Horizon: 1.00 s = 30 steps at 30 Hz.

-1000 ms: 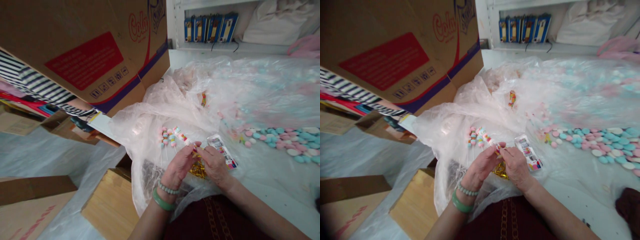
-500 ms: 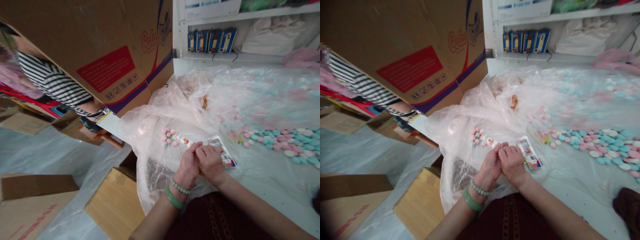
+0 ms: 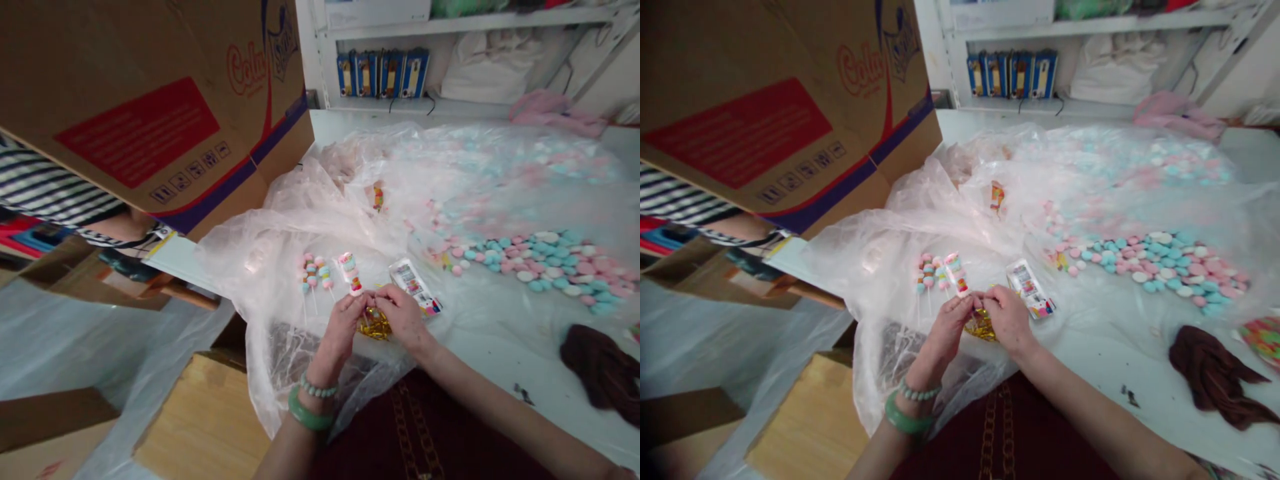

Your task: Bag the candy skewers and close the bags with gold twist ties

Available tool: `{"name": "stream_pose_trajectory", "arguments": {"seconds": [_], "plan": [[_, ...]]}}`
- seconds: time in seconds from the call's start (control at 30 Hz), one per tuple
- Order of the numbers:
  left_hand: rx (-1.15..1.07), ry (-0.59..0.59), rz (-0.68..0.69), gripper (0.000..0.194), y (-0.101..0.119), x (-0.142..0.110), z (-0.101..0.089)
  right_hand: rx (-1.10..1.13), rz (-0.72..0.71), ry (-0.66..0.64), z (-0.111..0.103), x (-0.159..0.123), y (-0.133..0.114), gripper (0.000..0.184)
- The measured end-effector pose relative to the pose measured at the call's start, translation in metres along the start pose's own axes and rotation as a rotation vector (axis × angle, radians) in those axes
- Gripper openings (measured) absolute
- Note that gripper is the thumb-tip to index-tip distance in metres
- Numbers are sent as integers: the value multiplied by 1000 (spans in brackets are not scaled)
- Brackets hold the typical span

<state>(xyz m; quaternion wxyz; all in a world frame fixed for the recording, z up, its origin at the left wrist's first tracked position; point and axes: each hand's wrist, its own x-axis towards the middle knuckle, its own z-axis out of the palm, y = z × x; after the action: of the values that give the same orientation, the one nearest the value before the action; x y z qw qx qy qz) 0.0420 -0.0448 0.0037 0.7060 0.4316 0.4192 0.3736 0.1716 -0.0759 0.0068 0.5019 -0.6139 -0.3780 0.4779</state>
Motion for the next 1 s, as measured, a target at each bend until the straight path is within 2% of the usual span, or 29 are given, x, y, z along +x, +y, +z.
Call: {"name": "stream_pose_trajectory", "arguments": {"seconds": [0.07, 0.13, 0.2, 0.27, 0.33, 0.43, 0.5, 0.53, 0.6, 0.63, 0.7, 0.77, 0.87, 1.0], "plan": [[57, -58, -59, 34, 4, -1, -1, -31, -41, 11, 3, -2, -9, 20], [86, -178, -158, 34, 8, -2, 1, 86, 40, -119, 7, -1, -17, 26], [87, -201, -222, 35, 7, -3, 5, 235, 136, -191, 11, 3, -21, 21], [93, -64, -205, 38, 4, -2, 11, 361, 170, -119, 16, 8, -21, 19], [125, 143, -105, 34, -1, 0, 15, 437, 156, -15, 18, 15, -16, 19], [152, 339, 91, 23, -5, 4, 13, 402, 154, -62, 9, 26, -8, 21], [127, 380, 130, 21, -5, 6, 5, 222, 111, -84, -8, 37, -3, 20], [94, 393, 112, 22, -4, 6, 0, 77, 61, -41, -18, 42, 0, 19], [-3, 415, 42, 25, -2, 7, -11, -361, -108, 96, -38, 52, 6, 13], [-53, 421, 6, 25, -1, 8, -16, -580, -173, 110, -45, 56, 10, 13], [-118, 421, -41, 25, 1, 8, -20, -923, -283, 41, -52, 58, 18, 18], [-142, 419, -74, 25, 2, 7, -20, -1166, -368, -44, -47, 56, 27, 21], [-164, 414, -123, 23, 4, 6, -17, -1386, -451, -46, -34, 51, 37, 20], [-179, 404, -154, 18, 8, 4, -18, -1343, -536, 0, -35, 47, 38, 18]]}}
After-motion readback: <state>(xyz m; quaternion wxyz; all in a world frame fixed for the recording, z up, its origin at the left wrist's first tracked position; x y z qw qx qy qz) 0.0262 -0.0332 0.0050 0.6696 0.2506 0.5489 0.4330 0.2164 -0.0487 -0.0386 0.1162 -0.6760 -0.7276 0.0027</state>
